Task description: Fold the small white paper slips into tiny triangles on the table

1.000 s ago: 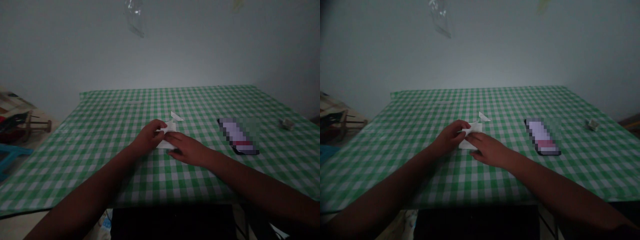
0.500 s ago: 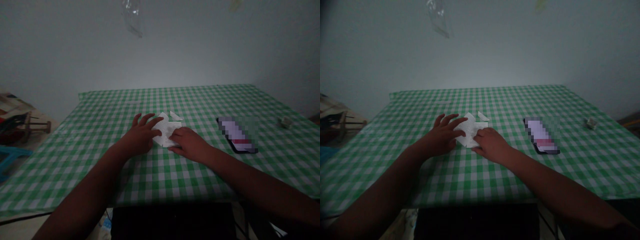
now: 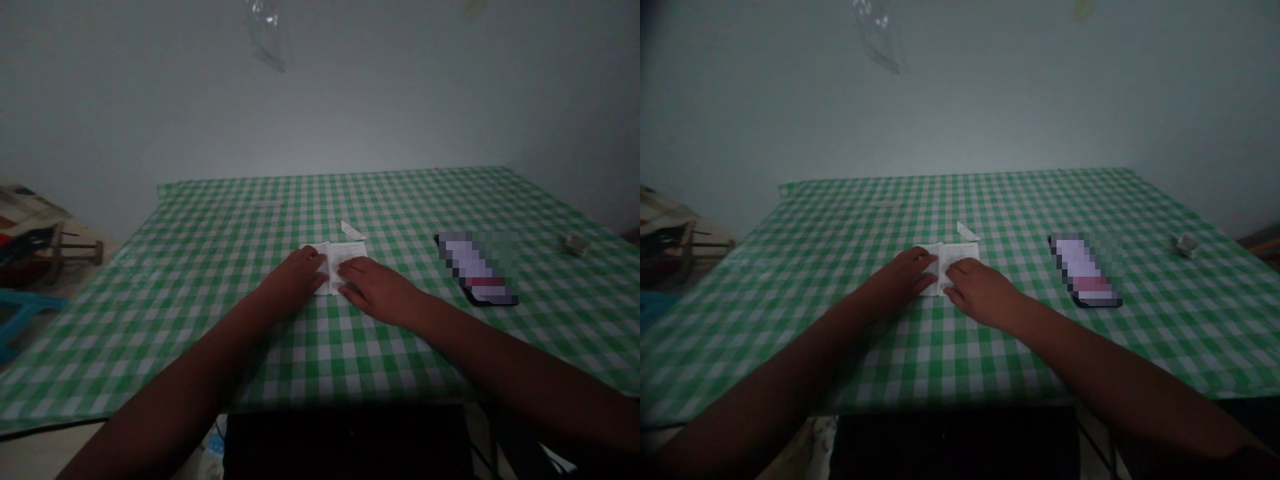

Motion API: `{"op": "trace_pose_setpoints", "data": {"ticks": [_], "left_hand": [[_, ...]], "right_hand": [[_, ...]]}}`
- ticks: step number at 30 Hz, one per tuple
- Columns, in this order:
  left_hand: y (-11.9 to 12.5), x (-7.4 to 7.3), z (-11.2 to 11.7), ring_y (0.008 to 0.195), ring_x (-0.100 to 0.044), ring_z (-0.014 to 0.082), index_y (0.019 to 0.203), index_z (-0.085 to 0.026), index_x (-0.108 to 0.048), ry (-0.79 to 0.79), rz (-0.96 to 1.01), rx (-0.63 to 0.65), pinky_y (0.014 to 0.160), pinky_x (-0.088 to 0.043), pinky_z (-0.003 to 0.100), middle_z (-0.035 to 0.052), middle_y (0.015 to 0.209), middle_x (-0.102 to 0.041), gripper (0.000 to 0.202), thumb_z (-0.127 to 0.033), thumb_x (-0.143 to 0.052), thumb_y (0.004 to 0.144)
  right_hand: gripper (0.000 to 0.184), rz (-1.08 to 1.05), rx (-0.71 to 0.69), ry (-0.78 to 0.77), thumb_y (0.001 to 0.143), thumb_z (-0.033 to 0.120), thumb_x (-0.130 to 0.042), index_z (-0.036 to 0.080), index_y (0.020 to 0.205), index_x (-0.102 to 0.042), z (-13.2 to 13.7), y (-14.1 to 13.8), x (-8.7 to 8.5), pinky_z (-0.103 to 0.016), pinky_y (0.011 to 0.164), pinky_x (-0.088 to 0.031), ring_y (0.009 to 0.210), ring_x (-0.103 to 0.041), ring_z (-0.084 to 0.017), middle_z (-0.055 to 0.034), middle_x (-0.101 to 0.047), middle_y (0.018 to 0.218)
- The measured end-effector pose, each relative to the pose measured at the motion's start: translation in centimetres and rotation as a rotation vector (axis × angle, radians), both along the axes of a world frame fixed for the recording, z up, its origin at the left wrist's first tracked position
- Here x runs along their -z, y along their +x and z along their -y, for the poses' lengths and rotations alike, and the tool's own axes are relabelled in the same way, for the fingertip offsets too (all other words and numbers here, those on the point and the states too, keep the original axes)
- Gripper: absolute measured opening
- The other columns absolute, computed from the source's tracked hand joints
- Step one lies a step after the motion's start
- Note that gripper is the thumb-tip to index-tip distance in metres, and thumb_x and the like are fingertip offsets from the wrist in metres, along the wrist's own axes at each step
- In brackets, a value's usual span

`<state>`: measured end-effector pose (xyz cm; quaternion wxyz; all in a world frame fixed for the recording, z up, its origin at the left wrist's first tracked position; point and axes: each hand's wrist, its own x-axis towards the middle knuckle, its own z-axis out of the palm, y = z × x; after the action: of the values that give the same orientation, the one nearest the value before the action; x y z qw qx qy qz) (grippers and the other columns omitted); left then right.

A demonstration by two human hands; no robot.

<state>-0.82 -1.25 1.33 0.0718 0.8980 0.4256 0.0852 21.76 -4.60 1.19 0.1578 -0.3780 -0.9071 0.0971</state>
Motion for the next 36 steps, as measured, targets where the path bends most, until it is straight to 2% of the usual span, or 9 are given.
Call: {"op": "trace_pose_setpoints", "data": {"ticks": [4, 8, 11, 15, 19, 23, 27, 32, 36], "left_hand": [[-0.9, -0.1, -0.5, 0.136, -0.048, 0.0312, 0.13, -0.016, -0.06, -0.027, -0.091, 0.035, 0.112, -0.041, 0.051, 0.0169, 0.145, -0.053, 0.039, -0.035, -0.058, 0.095], [-1.1, -0.9, -0.6, 0.138, -0.048, 0.028, 0.135, -0.016, -0.058, -0.045, -0.136, 0.052, 0.115, -0.039, 0.047, 0.0152, 0.149, -0.052, 0.041, -0.032, -0.057, 0.097], [-1.2, -1.0, -0.7, 0.14, -0.046, 0.027, 0.138, -0.014, -0.056, -0.049, -0.188, 0.057, 0.117, -0.037, 0.043, 0.0146, 0.151, -0.05, 0.044, -0.033, -0.056, 0.097], [-1.5, -1.1, -0.9, 0.137, -0.049, 0.028, 0.144, -0.016, -0.051, -0.064, -0.24, 0.036, 0.116, -0.038, 0.042, 0.0115, 0.155, -0.046, 0.05, -0.035, -0.053, 0.099], [-1.9, -1.1, -1.1, 0.139, -0.046, 0.0271, 0.147, -0.025, -0.048, -0.092, -0.247, -0.015, 0.115, -0.038, 0.042, 0.0046, 0.158, -0.043, 0.052, -0.04, -0.054, 0.098], [-2.2, -0.8, -1.6, 0.143, -0.042, 0.0282, 0.148, -0.029, -0.046, -0.116, -0.219, -0.002, 0.116, -0.035, 0.045, 0.0031, 0.159, -0.041, 0.053, -0.043, -0.054, 0.097], [-2.6, -0.5, -2.1, 0.143, -0.042, 0.0277, 0.149, -0.034, -0.045, -0.124, -0.192, 0.004, 0.116, -0.035, 0.048, 0.0014, 0.159, -0.041, 0.053, -0.043, -0.054, 0.097], [-2.7, -0.8, -2.1, 0.144, -0.041, 0.0275, 0.15, -0.031, -0.043, -0.139, -0.216, 0.001, 0.116, -0.034, 0.047, 0.0012, 0.16, -0.039, 0.055, -0.044, -0.052, 0.097], [-2.5, -1.4, -1.6, 0.142, -0.043, 0.0295, 0.149, -0.032, -0.045, -0.133, -0.255, -0.052, 0.113, -0.035, 0.05, 0.0011, 0.16, -0.04, 0.055, -0.044, -0.053, 0.096]], "right_hand": [[0.046, 0.048, -0.022, 0.015, 0.101, 0.035, -0.048, 0.008, 0.137, -0.058, 0.1, 0.1, 0.1, -0.049, 0.111, -0.044, 0.131, -0.052, -0.032, -0.0206, -0.058, 0.137], [0.054, 0.085, -0.019, 0.017, 0.101, 0.043, -0.047, 0.007, 0.141, -0.055, 0.2, 0.3, 0.6, -0.053, 0.118, -0.035, 0.145, -0.037, -0.035, -0.0231, -0.045, 0.153], [0.059, 0.119, -0.051, -0.007, 0.101, 0.047, -0.045, 0.006, 0.143, -0.053, 0.1, 0.5, 0.7, -0.053, 0.121, -0.031, 0.149, -0.032, -0.035, -0.0226, -0.044, 0.154], [0.06, 0.13, -0.068, -0.039, 0.101, 0.048, -0.046, 0.007, 0.145, -0.052, -0.2, 0.8, 0.5, -0.051, 0.121, -0.03, 0.149, -0.03, -0.034, -0.0209, -0.042, 0.155], [0.059, 0.108, -0.073, -0.055, 0.099, 0.047, -0.05, 0.009, 0.144, -0.053, -0.3, 0.9, 0.5, -0.052, 0.121, -0.031, 0.149, -0.031, -0.034, -0.0205, -0.041, 0.156], [0.058, 0.121, -0.097, -0.041, 0.1, 0.046, -0.05, 0.007, 0.143, -0.054, -0.4, 1.0, 0.4, -0.052, 0.12, -0.032, 0.148, -0.033, -0.034, -0.0226, -0.042, 0.155], [0.056, 0.112, -0.103, -0.024, 0.099, 0.046, -0.051, 0.011, 0.142, -0.056, -0.5, 1.1, 0.3, -0.054, 0.119, -0.034, 0.147, -0.037, -0.034, -0.0205, -0.045, 0.154], [0.055, 0.13, -0.097, -0.017, 0.099, 0.045, -0.051, 0.011, 0.143, -0.054, -0.3, 1.2, 0.4, -0.053, 0.118, -0.035, 0.147, -0.036, -0.034, -0.0205, -0.044, 0.154], [0.057, 0.14, -0.071, -0.009, 0.099, 0.044, -0.053, 0.01, 0.144, -0.052, -0.1, 0.9, 0.5, -0.052, 0.118, -0.035, 0.148, -0.034, -0.034, -0.0213, -0.043, 0.155]]}}
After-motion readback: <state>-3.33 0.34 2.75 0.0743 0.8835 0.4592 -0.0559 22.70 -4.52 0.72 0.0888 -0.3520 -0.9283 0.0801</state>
